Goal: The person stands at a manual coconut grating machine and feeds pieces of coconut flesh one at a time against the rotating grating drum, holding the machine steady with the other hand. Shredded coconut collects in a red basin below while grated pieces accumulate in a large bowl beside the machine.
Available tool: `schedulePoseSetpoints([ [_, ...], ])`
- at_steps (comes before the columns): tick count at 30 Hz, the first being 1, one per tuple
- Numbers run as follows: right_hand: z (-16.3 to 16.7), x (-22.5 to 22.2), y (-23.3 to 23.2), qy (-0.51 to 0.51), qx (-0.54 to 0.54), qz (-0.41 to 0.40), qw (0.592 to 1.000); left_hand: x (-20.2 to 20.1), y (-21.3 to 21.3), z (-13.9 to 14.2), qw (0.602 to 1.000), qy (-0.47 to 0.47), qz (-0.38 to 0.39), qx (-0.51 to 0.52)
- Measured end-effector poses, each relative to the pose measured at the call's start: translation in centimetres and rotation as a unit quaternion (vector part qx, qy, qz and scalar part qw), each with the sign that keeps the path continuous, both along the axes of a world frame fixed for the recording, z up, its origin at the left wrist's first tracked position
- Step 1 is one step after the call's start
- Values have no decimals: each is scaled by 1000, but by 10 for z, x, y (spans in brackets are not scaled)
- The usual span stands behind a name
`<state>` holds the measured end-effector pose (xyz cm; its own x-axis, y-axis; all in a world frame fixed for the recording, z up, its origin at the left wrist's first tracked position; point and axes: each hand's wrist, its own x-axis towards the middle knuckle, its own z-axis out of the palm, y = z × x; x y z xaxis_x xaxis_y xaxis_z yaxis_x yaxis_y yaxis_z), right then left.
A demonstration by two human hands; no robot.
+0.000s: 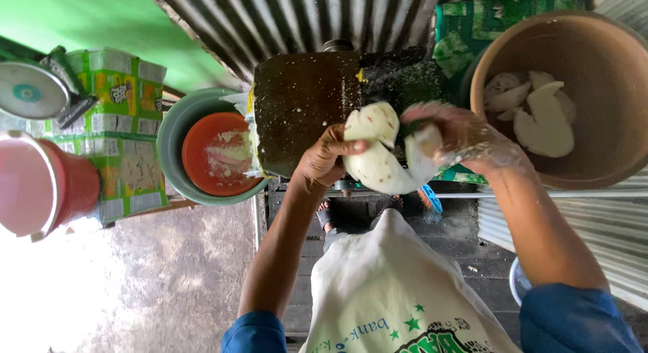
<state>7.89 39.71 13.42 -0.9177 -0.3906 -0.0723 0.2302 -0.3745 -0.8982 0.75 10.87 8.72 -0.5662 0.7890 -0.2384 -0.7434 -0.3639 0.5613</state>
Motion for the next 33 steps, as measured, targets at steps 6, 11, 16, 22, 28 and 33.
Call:
schedulePoseSetpoints([
  [6, 8, -24, -1, 3, 114, 75, 991, 13, -20, 2, 993, 26, 113, -31],
  [11, -13, -30, -16, -12, 126, -111, 986, -10, -48, -11, 946, -60, 301, -109],
  [16, -52, -51, -5, -58, 136, -274, 950, -22, -95, -28, 916, -58, 394, -52],
  [22, -99, -79, -7, -43, 374, -242, 894, -5, -107, -68, 927, -49, 372, -10],
  [28, -105, -71, -17, 74, 565, -197, 798, -1, -112, -88, 929, -36, 364, 49],
  [33, -131, -69, -28, 85, 578, -161, 795, 5, -113, -87, 926, -41, 369, 74],
])
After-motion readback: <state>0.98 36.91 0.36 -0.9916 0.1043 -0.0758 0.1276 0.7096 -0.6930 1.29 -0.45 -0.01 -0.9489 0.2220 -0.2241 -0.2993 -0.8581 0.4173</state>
